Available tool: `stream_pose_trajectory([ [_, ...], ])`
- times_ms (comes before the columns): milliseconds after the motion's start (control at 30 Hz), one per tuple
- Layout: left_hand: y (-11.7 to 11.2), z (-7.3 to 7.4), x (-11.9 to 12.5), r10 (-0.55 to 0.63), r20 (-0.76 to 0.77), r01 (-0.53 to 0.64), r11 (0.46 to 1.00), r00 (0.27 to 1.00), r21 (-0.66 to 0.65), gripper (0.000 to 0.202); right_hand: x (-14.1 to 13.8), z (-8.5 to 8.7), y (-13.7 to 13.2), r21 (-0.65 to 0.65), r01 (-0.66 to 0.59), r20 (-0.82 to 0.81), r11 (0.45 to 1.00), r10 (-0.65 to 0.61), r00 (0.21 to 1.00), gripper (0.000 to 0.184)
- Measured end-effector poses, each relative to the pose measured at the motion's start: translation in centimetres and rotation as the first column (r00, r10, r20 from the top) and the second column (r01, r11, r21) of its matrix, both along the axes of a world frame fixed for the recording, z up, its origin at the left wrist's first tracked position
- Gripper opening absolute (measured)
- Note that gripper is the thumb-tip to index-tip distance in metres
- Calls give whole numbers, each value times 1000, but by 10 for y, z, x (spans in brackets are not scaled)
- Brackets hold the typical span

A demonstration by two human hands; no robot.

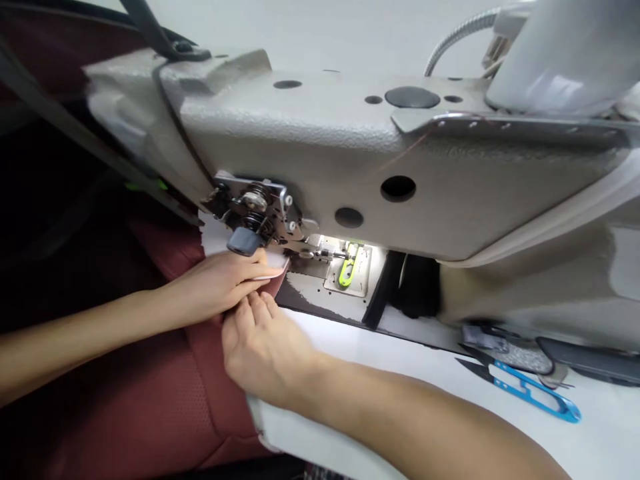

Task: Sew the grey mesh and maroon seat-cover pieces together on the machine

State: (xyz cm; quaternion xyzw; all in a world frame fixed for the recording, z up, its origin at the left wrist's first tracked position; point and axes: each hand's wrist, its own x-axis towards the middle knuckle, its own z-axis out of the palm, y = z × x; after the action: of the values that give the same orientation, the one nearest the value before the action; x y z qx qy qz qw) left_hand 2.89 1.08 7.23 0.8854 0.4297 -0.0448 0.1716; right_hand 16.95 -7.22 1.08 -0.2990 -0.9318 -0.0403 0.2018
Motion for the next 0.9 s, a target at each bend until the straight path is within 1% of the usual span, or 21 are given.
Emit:
stream_pose_trajectory([
  [167, 7, -2, -3, -78, 21, 77, 996, 997, 53, 28, 1, -4, 5, -68, 9, -18, 998, -10, 1000, 43],
  [233, 10, -2, -2, -98, 28, 96, 993, 995, 67, 29, 4, -1, 6, -47, 15, -24, 999, -17, 1000, 41],
  [367, 12, 0, 2, -107, 19, 106, 993, 994, 58, 32, 8, 3, 5, 48, 12, -25, 999, -10, 1000, 39],
  [467, 14, 3, 6, -117, -29, 118, 992, 993, 33, 28, 10, 3, 7, 18, 6, 20, 1000, -6, 1000, 40],
  [600, 19, 3, 10, -102, -64, 105, 994, 993, 38, 26, 12, 0, 14, -42, 18, 30, 999, -17, 999, 40],
  [767, 24, -4, 5, -56, -61, 60, 996, 997, 67, 28, 17, 0, 20, -124, 56, 27, 991, -53, 998, 39],
  [833, 25, -7, 1, -50, -44, 53, 996, 998, 77, 32, 21, 1, 19, -110, 28, 33, 994, -24, 999, 39],
  [900, 26, -8, -2, -42, -51, 45, 996, 998, 71, 38, 26, 3, 16, -55, -25, 43, 998, 27, 999, 38],
])
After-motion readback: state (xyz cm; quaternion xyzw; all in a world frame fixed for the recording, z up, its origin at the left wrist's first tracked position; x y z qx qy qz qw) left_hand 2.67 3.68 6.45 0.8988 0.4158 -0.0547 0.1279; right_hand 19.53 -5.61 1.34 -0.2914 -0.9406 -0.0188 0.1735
